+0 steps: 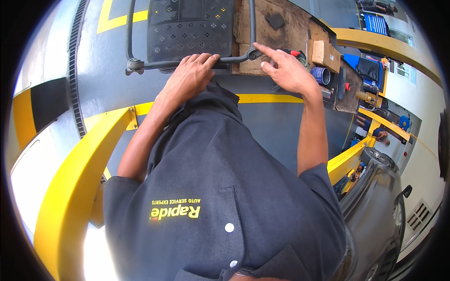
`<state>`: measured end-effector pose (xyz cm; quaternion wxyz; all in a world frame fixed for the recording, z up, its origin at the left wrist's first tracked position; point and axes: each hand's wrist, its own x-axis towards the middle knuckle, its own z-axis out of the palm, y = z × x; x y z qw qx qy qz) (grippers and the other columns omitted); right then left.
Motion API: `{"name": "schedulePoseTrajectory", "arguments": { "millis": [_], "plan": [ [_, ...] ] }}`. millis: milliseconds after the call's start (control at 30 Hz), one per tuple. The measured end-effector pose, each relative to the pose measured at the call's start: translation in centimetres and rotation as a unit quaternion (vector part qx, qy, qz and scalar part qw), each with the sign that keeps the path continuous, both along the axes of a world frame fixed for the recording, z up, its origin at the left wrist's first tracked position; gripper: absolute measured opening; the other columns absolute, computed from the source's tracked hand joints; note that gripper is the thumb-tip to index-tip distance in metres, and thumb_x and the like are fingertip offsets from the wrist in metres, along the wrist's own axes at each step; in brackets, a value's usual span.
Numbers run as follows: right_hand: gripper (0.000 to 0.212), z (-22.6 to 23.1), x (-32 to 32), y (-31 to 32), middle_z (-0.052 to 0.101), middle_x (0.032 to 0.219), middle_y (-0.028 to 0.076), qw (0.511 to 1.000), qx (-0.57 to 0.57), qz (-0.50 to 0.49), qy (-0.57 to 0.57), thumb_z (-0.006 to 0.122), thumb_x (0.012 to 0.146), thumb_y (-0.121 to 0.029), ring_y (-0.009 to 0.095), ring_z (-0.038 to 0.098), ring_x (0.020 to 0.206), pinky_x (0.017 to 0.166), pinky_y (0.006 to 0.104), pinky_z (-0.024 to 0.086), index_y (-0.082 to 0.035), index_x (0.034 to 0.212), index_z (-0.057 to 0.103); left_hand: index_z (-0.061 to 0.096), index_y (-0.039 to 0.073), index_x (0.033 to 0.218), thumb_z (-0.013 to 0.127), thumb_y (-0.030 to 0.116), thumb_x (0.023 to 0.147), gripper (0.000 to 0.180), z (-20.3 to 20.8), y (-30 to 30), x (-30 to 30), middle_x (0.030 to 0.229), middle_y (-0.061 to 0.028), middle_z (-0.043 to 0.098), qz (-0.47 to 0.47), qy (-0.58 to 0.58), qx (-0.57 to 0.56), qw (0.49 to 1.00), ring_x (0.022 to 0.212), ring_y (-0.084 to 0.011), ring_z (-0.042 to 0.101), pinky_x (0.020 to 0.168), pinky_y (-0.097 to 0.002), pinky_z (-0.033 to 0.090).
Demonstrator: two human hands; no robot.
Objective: The person lubricates the joints of a black metal frame using a red-capped bottle. They apply the lubricant to each joint, then rotate the joints by hand to distribute the lubricant.
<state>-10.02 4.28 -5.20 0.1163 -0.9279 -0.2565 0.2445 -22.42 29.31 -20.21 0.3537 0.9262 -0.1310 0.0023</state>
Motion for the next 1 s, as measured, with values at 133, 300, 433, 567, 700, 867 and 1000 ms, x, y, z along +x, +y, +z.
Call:
{"name": "schedulePoseTrajectory", "arguments": {
  "millis": [133, 300, 433, 567, 700, 867, 1000],
  "plan": [
    [0.053, 0.9, 0.5, 0.4, 0.071, 0.116, 0.022, 0.985, -0.104, 0.022, 0.136, 0.06, 0.105, -0.026, 0.029, 0.07, 0.103, 0.093, 0.0417, 0.054, -0.009, 0.156, 0.058, 0.055, 0.003, 0.152, 0.064, 0.015, 0.104, 0.051, -0.2, -0.1, -0.1, 0.143, -0.0162, 0.065, 0.007, -0.008, 0.003, 1.0, 0.131, -0.0357, 0.061, 0.115, -0.0476, 0.046],
    [0.048, -0.2, 0.6, -0.5, 0.073, 0.119, 0.02, 0.995, -0.069, -0.002, 0.066, 0.061, 0.106, -0.024, 0.029, 0.07, 0.106, 0.101, 0.0376, 0.053, -0.005, 0.15, 0.062, 0.055, 0.003, 0.152, 0.064, 0.015, 0.103, 0.051, -0.1, -0.2, -0.1, 0.143, -0.0164, 0.065, 0.007, -0.011, 0.005, 1.0, 0.132, -0.0356, 0.061, 0.115, -0.0478, 0.047],
    [0.053, 1.0, 0.3, 0.3, 0.072, 0.123, 0.021, 0.987, -0.056, 0.002, 0.15, 0.061, 0.106, -0.024, 0.03, 0.068, 0.109, 0.104, 0.0375, 0.053, -0.006, 0.156, 0.057, 0.056, 0.003, 0.152, 0.064, 0.015, 0.104, 0.05, -0.2, -0.3, -0.1, 0.143, -0.0167, 0.064, 0.009, -0.01, 0.01, 1.0, 0.132, -0.0357, 0.061, 0.114, -0.0481, 0.047],
    [0.049, -1.6, 0.9, -1.5, 0.072, 0.128, 0.018, 0.998, -0.048, 0.015, 0.045, 0.06, 0.107, -0.021, 0.03, 0.068, 0.113, 0.104, 0.0384, 0.052, -0.008, 0.153, 0.06, 0.056, 0.002, 0.15, 0.063, 0.015, 0.104, 0.049, -0.5, -0.6, -0.1, 0.142, -0.0169, 0.065, 0.017, -0.022, 0.01, 1.0, 0.131, -0.0357, 0.062, 0.113, -0.0483, 0.048],
    [0.046, 1.5, 0.1, 0.8, 0.071, 0.125, 0.018, 0.99, -0.052, 0.001, 0.133, 0.058, 0.106, -0.019, 0.03, 0.067, 0.111, 0.101, 0.0389, 0.052, -0.007, 0.151, 0.062, 0.053, 0.004, 0.154, 0.066, 0.016, 0.104, 0.053, -0.1, -0.5, 0.2, 0.144, -0.0192, 0.063, 0.003, 0.015, 0.012, 1.0, 0.134, -0.0377, 0.06, 0.119, -0.048, 0.044],
    [0.047, 0.9, 0.5, 0.1, 0.071, 0.111, 0.015, 0.986, -0.05, 0.021, 0.156, 0.059, 0.106, -0.018, 0.027, 0.067, 0.099, 0.093, 0.0388, 0.053, -0.01, 0.151, 0.063, 0.053, 0.004, 0.154, 0.066, 0.015, 0.104, 0.053, 0.0, -0.5, 0.1, 0.144, -0.0191, 0.063, 0.002, 0.022, 0.01, 1.0, 0.134, -0.038, 0.061, 0.118, -0.048, 0.045],
    [0.051, 0.0, 1.5, -0.7, 0.069, 0.112, 0.013, 0.987, -0.104, 0.037, 0.114, 0.059, 0.104, -0.014, 0.024, 0.065, 0.099, 0.095, 0.0377, 0.053, -0.015, 0.156, 0.061, 0.053, 0.004, 0.154, 0.066, 0.015, 0.104, 0.052, -0.1, -0.5, 0.1, 0.145, -0.0188, 0.063, 0.004, 0.014, 0.011, 1.0, 0.134, -0.0385, 0.06, 0.118, -0.048, 0.045]
  ]
}}
